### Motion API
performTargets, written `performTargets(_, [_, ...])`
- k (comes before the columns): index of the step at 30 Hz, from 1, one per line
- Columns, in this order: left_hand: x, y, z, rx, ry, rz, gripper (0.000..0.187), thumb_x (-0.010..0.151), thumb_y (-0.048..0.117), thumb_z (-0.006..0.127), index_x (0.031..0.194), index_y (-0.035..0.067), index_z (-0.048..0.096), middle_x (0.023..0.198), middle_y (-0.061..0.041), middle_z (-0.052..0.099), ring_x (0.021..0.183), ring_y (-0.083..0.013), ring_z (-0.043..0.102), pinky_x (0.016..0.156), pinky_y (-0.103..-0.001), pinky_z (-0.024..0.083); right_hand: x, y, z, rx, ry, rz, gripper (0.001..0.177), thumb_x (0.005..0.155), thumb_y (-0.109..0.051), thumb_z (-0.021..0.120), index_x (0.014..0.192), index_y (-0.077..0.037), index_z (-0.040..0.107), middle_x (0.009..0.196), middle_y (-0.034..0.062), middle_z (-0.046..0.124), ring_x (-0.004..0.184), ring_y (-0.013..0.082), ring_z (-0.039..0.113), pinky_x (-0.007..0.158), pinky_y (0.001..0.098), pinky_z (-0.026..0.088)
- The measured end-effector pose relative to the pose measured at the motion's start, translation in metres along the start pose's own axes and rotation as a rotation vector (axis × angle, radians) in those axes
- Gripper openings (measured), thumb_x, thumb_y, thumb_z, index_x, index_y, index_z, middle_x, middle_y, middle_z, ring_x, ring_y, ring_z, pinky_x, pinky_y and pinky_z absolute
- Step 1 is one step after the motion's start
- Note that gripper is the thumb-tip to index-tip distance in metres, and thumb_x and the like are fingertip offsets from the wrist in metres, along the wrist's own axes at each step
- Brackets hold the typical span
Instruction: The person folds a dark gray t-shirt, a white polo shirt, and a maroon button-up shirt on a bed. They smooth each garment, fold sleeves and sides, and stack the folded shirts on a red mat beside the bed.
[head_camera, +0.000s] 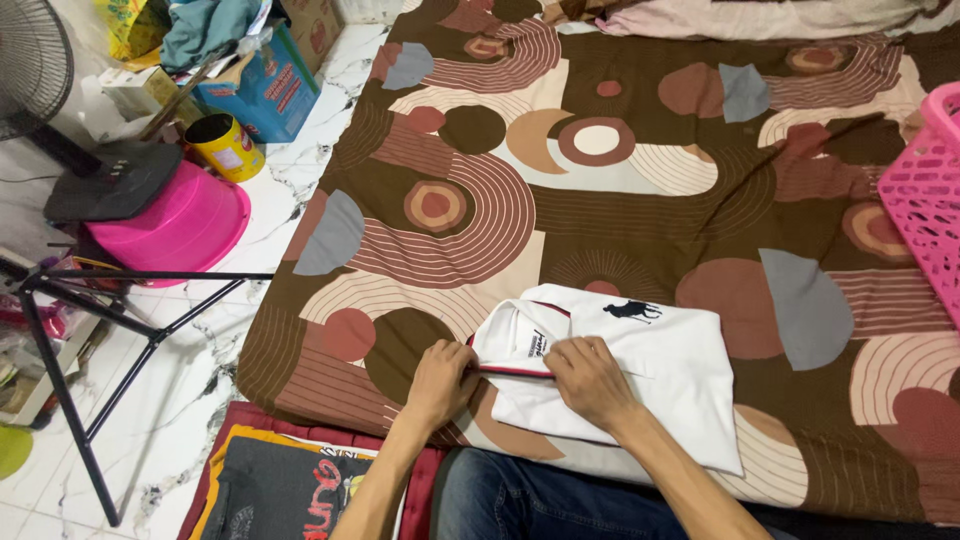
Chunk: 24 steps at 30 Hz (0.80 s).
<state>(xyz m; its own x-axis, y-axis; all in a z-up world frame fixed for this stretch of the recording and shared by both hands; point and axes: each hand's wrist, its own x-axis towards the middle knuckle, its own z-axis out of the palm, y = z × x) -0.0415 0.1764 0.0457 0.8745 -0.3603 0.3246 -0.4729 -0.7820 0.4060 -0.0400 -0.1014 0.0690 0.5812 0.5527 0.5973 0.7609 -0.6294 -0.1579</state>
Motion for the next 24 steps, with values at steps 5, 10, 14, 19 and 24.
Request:
performTargets(5, [-0.010, 0.000, 0.016, 0.122, 0.226, 0.089, 0.028, 0.074, 0.013, 0.075, 0.095, 0.009, 0.057, 0.090, -0.010, 0.058, 0.091, -0.0318, 0.060, 0.083, -0.043, 0.047, -0.019, -0.001, -0.003, -0.113, 0.011, -0.102, 0.016, 0.080, -0.008, 0.069, 0.096, -0.010, 0.063, 0.094, 0.0033, 0.062, 0.088, 0.0207, 0.060, 0.084, 0.0398, 0.045])
performTargets(10, [-0.017, 0.019, 0.022, -0.093, 0.348, -0.114, 0.026, 0.073, 0.008, 0.073, 0.094, 0.004, 0.057, 0.096, -0.015, 0.059, 0.088, -0.0346, 0.062, 0.074, -0.043, 0.051, -0.029, -0.006, -0.003, -0.065, -0.025, -0.107, 0.017, 0.078, -0.009, 0.070, 0.093, -0.008, 0.063, 0.099, 0.0056, 0.062, 0.092, 0.0230, 0.061, 0.085, 0.0410, 0.046])
performTargets(14, [-0.026, 0.027, 0.032, -0.426, 0.463, -0.226, 0.025, 0.079, -0.001, 0.065, 0.103, 0.000, 0.058, 0.103, -0.015, 0.059, 0.080, -0.0267, 0.064, 0.070, -0.036, 0.055, -0.035, -0.013, -0.005, -0.004, -0.039, -0.116, 0.020, 0.076, -0.009, 0.071, 0.094, -0.006, 0.063, 0.108, 0.0088, 0.063, 0.099, 0.0246, 0.061, 0.090, 0.0430, 0.046])
performTargets(19, [-0.018, 0.001, 0.057, -1.202, 0.430, -0.856, 0.036, 0.096, 0.010, 0.060, 0.129, 0.002, 0.049, 0.091, -0.008, 0.059, 0.068, -0.0146, 0.056, 0.059, -0.030, 0.050, -0.036, -0.018, -0.010, 0.048, -0.130, -0.113, 0.021, 0.076, -0.010, 0.073, 0.094, -0.007, 0.064, 0.110, 0.0102, 0.063, 0.102, 0.0265, 0.061, 0.089, 0.0452, 0.045])
performTargets(24, [-0.004, -0.011, 0.073, -1.227, 0.367, -0.942, 0.040, 0.094, 0.007, 0.067, 0.131, 0.000, 0.054, 0.094, -0.011, 0.068, 0.073, -0.0148, 0.060, 0.061, -0.030, 0.053, -0.023, -0.022, -0.025, 0.172, -0.198, -0.109, 0.025, 0.071, -0.016, 0.074, 0.092, -0.006, 0.064, 0.108, 0.0124, 0.063, 0.102, 0.0305, 0.060, 0.090, 0.0472, 0.044])
